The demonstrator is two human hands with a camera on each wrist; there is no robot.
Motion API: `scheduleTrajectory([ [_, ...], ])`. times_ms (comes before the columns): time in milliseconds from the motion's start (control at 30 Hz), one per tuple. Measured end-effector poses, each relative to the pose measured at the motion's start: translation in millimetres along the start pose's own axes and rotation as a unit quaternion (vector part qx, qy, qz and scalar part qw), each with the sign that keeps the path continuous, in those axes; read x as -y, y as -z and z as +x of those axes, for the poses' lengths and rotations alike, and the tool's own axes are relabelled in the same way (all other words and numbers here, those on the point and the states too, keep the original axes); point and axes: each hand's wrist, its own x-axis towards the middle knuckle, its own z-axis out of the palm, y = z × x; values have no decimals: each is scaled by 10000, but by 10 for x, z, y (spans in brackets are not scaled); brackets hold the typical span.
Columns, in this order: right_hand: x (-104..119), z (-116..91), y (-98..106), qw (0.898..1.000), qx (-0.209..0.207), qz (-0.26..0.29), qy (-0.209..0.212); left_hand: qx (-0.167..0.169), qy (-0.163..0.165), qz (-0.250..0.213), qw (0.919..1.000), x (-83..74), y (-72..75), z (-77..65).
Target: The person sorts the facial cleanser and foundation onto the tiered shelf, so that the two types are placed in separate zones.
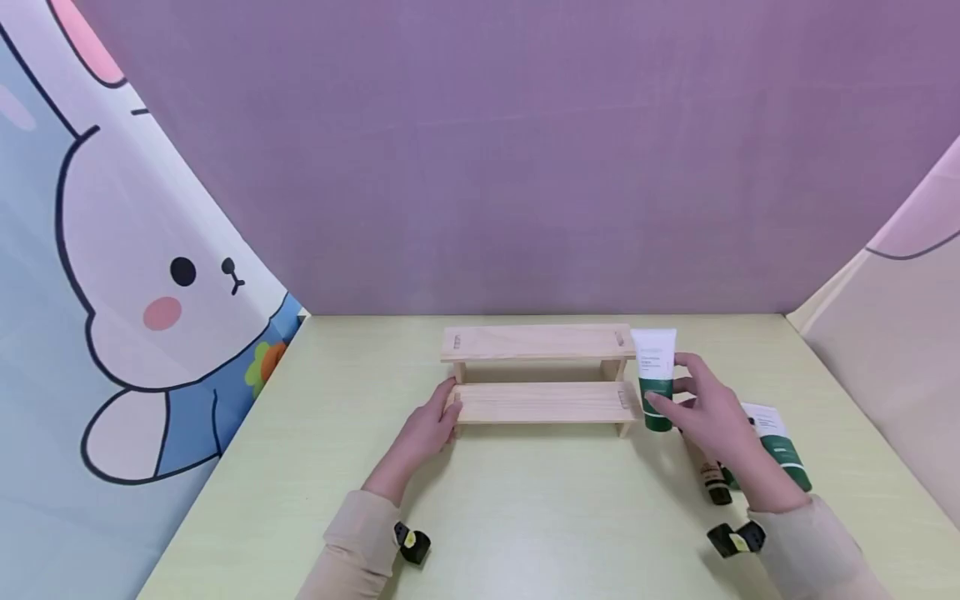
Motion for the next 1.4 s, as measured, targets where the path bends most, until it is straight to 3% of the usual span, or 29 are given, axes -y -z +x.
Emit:
scheduleTrajectory([
  [267, 116, 190, -122, 9957, 235, 831, 330, 35, 109, -10, 9999, -5, 2, 0],
  [600, 418, 504, -278, 9872, 537, 1269, 797, -19, 102, -2, 9999, -51, 28, 10],
  [867, 647, 776, -464, 9773, 840, 1787, 764, -12, 179, -24, 9998, -43, 5, 23],
  [1167, 959, 971, -618, 9724, 868, 1965, 908, 34, 189, -130, 9997, -65, -24, 15],
  [1400, 1053, 1122, -828, 9657, 878, 2168, 1126, -54, 148, -15, 9999, -87, -39, 20],
])
